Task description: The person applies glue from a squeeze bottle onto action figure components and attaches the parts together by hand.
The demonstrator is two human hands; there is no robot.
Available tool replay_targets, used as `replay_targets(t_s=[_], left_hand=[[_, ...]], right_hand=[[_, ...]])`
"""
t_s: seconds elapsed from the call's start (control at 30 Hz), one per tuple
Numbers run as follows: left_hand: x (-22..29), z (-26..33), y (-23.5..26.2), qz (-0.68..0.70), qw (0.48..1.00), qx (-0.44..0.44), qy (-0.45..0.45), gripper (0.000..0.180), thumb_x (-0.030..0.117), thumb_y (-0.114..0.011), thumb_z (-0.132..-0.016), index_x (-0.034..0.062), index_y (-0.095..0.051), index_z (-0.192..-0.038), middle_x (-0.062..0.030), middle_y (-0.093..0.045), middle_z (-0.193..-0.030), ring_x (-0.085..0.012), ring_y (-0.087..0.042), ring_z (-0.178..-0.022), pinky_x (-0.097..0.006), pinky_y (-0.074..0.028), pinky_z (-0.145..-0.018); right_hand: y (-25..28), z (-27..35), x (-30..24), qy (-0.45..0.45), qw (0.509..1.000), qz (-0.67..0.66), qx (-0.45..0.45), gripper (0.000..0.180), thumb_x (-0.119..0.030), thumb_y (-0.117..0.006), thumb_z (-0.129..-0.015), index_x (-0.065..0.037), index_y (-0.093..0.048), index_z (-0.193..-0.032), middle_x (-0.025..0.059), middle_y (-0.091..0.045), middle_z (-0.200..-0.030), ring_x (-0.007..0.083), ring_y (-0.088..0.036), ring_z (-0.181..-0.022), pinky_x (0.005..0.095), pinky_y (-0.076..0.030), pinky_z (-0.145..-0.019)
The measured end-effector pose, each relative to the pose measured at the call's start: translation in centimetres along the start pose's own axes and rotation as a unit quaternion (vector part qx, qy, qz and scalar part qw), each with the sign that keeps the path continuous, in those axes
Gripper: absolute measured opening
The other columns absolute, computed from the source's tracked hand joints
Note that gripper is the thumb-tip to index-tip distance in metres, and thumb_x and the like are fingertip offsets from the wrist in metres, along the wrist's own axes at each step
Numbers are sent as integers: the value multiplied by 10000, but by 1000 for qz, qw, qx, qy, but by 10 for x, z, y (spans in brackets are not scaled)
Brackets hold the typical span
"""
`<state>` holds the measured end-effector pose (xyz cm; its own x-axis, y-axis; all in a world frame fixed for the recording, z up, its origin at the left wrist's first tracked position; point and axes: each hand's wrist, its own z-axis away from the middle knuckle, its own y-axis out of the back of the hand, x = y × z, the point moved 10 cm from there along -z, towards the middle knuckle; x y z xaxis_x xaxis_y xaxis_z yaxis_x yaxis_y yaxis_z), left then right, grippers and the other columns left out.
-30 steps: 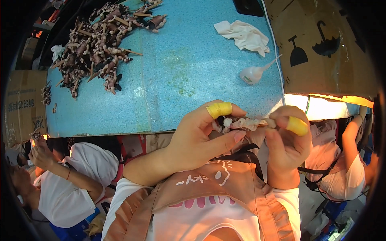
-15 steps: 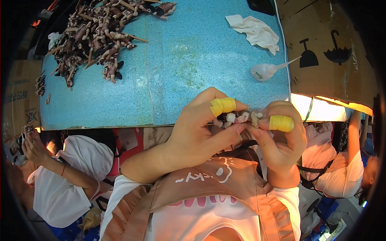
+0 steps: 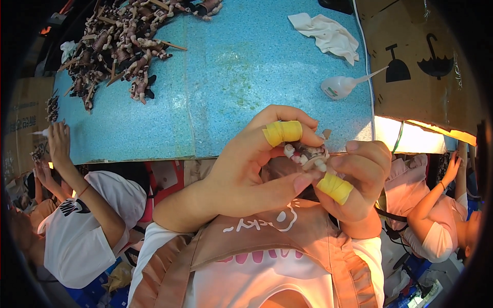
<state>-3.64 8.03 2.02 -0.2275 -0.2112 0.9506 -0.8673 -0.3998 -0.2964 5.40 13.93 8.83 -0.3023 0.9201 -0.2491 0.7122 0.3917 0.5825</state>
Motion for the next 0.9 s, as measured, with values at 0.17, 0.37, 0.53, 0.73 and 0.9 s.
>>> replay_targets(t_s=[0.17,0.37,0.53,0.73,0.9], left_hand=[[5,-1,2,-53,998,19,-32,257,8,-564,-760,-11,-535,-1015,-163,-386,-1196,-288,-418,-1178,-371,-355,-958],[19,-2,-3,-196,974,8,-116,228,14,-587,-719,-10,-558,-944,-180,-424,-1157,-296,-466,-1113,-385,-369,-946],[20,1,-5,-254,957,24,-140,265,11,-619,-677,-8,-562,-934,-186,-454,-1129,-288,-495,-1059,-373,-389,-926],[7,0,0,-161,979,46,-116,256,23,-585,-761,-20,-549,-1011,-180,-469,-1127,-261,-505,-1039,-353,-421,-892],[-30,-3,-7,245,955,62,156,347,16,-507,-870,-20,-433,-1207,-70,-486,-1113,-144,-520,-968,-237,-456,-774]], right_hand=[[-3,7,26,-150,971,-186,13,242,-46,-709,-601,-112,-621,-817,80,-541,-885,237,-519,-818,348,-429,-666],[-13,7,34,-185,954,-232,-34,224,32,-666,-607,-7,-590,-814,151,-543,-944,297,-537,-887,381,-471,-757],[-18,9,38,-215,946,-237,-59,244,60,-668,-602,9,-577,-823,161,-543,-951,290,-561,-880,361,-477,-751],[-25,16,42,-245,936,-241,-76,239,55,-669,-625,11,-574,-840,160,-549,-982,276,-566,-877,340,-478,-744],[-21,7,33,-168,966,-190,-42,433,-56,-727,-623,4,-558,-1017,152,-554,-1023,276,-555,-844,351,-459,-710]])
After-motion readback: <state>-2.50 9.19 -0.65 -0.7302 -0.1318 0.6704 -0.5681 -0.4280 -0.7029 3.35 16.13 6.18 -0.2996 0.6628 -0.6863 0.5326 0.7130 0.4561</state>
